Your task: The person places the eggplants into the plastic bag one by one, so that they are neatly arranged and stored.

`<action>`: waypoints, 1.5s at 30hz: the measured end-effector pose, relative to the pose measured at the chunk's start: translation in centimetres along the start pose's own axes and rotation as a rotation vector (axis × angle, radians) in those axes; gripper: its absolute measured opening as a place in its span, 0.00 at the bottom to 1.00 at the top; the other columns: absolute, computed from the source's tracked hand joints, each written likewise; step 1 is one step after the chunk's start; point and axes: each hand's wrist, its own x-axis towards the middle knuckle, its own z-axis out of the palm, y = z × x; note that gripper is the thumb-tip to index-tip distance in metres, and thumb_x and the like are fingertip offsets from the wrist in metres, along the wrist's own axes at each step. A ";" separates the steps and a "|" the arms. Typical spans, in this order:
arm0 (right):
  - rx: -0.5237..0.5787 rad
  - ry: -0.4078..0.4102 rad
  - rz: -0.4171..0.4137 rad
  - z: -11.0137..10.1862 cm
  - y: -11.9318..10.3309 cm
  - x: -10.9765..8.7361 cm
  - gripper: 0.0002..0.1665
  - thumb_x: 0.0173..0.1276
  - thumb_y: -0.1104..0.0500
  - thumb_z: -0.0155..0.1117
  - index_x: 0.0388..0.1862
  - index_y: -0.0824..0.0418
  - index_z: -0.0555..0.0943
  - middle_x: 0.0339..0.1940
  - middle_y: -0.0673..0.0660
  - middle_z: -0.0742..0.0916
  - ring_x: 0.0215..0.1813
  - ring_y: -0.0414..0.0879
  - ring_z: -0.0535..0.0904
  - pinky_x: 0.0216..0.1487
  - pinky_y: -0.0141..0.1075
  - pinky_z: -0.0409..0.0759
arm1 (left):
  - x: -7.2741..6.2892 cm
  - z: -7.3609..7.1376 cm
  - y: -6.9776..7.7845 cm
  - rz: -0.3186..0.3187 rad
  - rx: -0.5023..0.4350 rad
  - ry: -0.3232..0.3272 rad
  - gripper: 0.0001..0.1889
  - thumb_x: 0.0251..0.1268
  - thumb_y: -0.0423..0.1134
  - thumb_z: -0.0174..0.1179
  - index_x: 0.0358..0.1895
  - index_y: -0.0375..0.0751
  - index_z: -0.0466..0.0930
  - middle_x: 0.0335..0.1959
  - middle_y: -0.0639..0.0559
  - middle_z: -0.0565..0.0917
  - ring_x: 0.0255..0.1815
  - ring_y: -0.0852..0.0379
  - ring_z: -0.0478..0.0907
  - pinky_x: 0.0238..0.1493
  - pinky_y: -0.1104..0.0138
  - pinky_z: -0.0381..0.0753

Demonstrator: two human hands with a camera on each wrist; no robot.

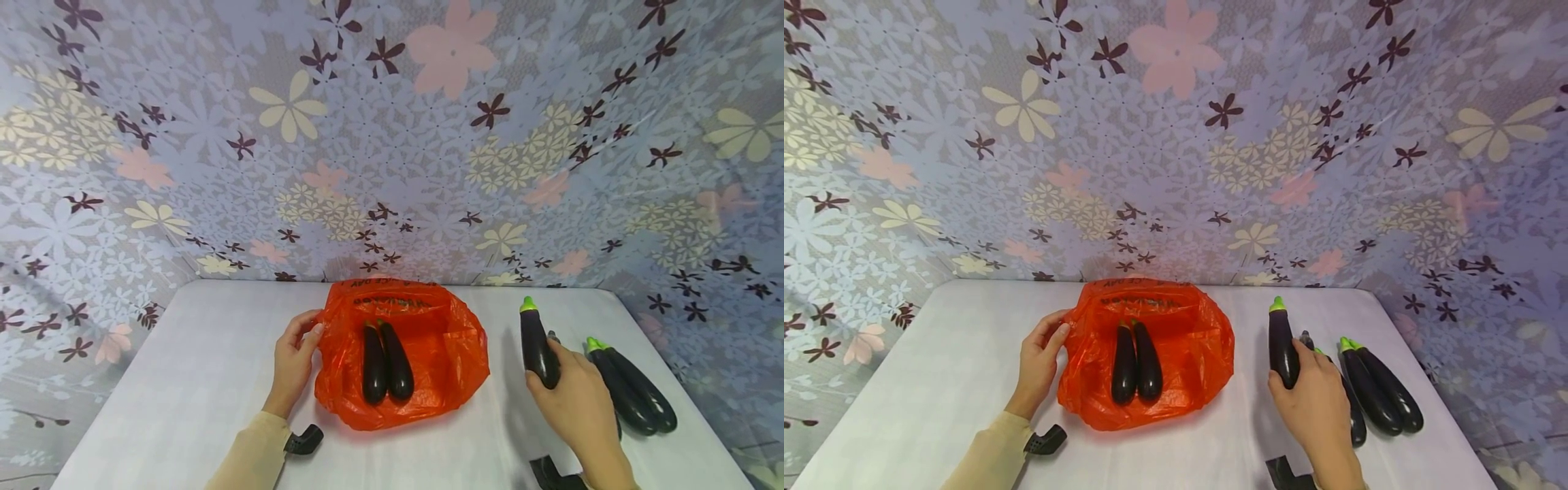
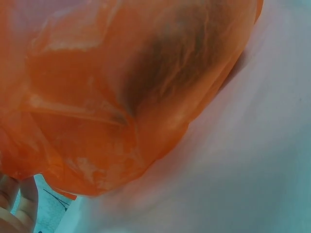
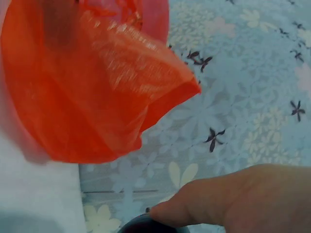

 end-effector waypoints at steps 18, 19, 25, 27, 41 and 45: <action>0.049 0.078 -0.054 -1.3 -2.6 -1.3 0.38 0.59 0.56 0.73 0.66 0.71 0.74 0.55 0.75 0.80 0.52 0.68 0.76 0.46 0.63 0.77 | -0.1 0.0 0.2 -0.026 0.007 -0.014 0.16 0.76 0.39 0.56 0.61 0.38 0.78 0.57 0.47 0.81 0.57 0.58 0.76 0.56 0.74 0.78; 0.053 0.078 -0.060 -1.4 -2.8 -1.4 0.38 0.60 0.56 0.73 0.66 0.71 0.74 0.56 0.75 0.80 0.52 0.68 0.76 0.46 0.63 0.77 | -0.1 0.0 0.2 -0.029 0.008 -0.015 0.16 0.76 0.39 0.56 0.61 0.38 0.78 0.58 0.46 0.81 0.57 0.58 0.76 0.56 0.74 0.78; 0.053 0.086 -0.064 -1.8 -3.9 -1.5 0.39 0.60 0.54 0.74 0.66 0.70 0.74 0.52 0.72 0.81 0.44 0.60 0.74 0.37 0.52 0.78 | -0.1 0.1 0.1 -0.020 0.003 -0.010 0.15 0.76 0.38 0.57 0.60 0.37 0.78 0.57 0.45 0.81 0.57 0.59 0.76 0.56 0.74 0.78; 0.053 0.075 -0.056 -1.9 -4.2 -1.5 0.39 0.60 0.54 0.74 0.67 0.69 0.74 0.51 0.70 0.82 0.41 0.58 0.74 0.35 0.49 0.78 | -0.1 0.1 0.1 -0.015 0.003 -0.007 0.15 0.76 0.38 0.56 0.60 0.37 0.78 0.57 0.44 0.81 0.56 0.59 0.76 0.55 0.74 0.78; 0.125 0.053 -0.117 -2.2 -6.4 -2.1 0.39 0.60 0.53 0.75 0.68 0.65 0.74 0.51 0.65 0.83 0.41 0.55 0.80 0.37 0.50 0.85 | 0.0 0.0 0.1 -0.025 0.016 -0.008 0.16 0.76 0.38 0.57 0.61 0.37 0.78 0.58 0.45 0.81 0.56 0.60 0.75 0.55 0.74 0.78; 0.143 0.026 -0.114 -2.2 -7.0 -2.2 0.40 0.59 0.53 0.75 0.70 0.63 0.73 0.55 0.66 0.82 0.44 0.55 0.80 0.40 0.52 0.86 | 0.0 0.0 0.1 -0.028 0.009 -0.005 0.15 0.76 0.37 0.57 0.60 0.37 0.78 0.57 0.45 0.81 0.57 0.60 0.75 0.56 0.75 0.76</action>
